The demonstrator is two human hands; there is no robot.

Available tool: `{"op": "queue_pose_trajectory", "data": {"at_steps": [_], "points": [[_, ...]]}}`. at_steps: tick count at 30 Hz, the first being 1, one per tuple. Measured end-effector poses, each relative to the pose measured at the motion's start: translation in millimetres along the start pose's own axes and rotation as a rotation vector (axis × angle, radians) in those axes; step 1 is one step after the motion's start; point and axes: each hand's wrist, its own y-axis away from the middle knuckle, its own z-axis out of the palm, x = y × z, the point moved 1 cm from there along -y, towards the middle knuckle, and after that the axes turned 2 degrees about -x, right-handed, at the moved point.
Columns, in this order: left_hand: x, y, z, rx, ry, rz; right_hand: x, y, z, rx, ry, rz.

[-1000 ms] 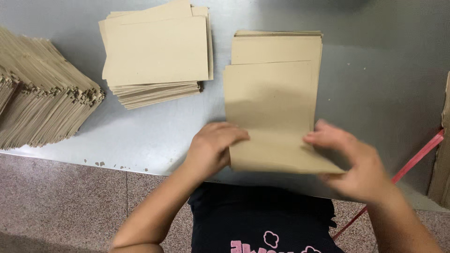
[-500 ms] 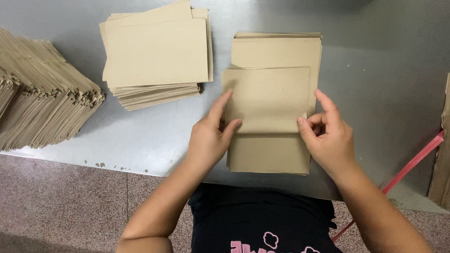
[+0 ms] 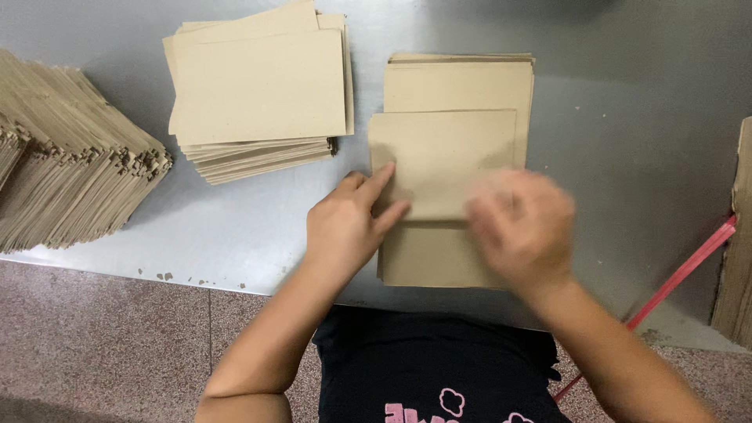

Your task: The person folds the bottom flaps of kraft paper bags by hand at a metal work table, pressing creases flat and squaring the folded edges, then places each finished bag onto a growing stack beside the work area, working through bags one at a time from a large pile.

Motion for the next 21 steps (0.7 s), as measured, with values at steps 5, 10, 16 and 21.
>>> {"op": "queue_pose_trajectory", "data": {"at_steps": [5, 10, 16, 21], "points": [[7.7, 7.5, -7.1, 0.024, -0.144, 0.031, -29.0, 18.1, 17.7, -0.118, -0.074, -0.280], [-5.4, 16.7, -17.9, -0.015, -0.207, -0.011, 22.9, 52.2, -1.7, -0.185, 0.034, -0.103], [10.5, 8.0, -6.3, 0.103, -0.219, 0.633, 19.3, 52.6, -26.4, 0.002, -0.167, -0.190], [23.4, -7.0, -14.2, 0.015, -0.167, 0.569, -17.7, 34.9, -29.3, -0.066, -0.261, -0.277]]}}
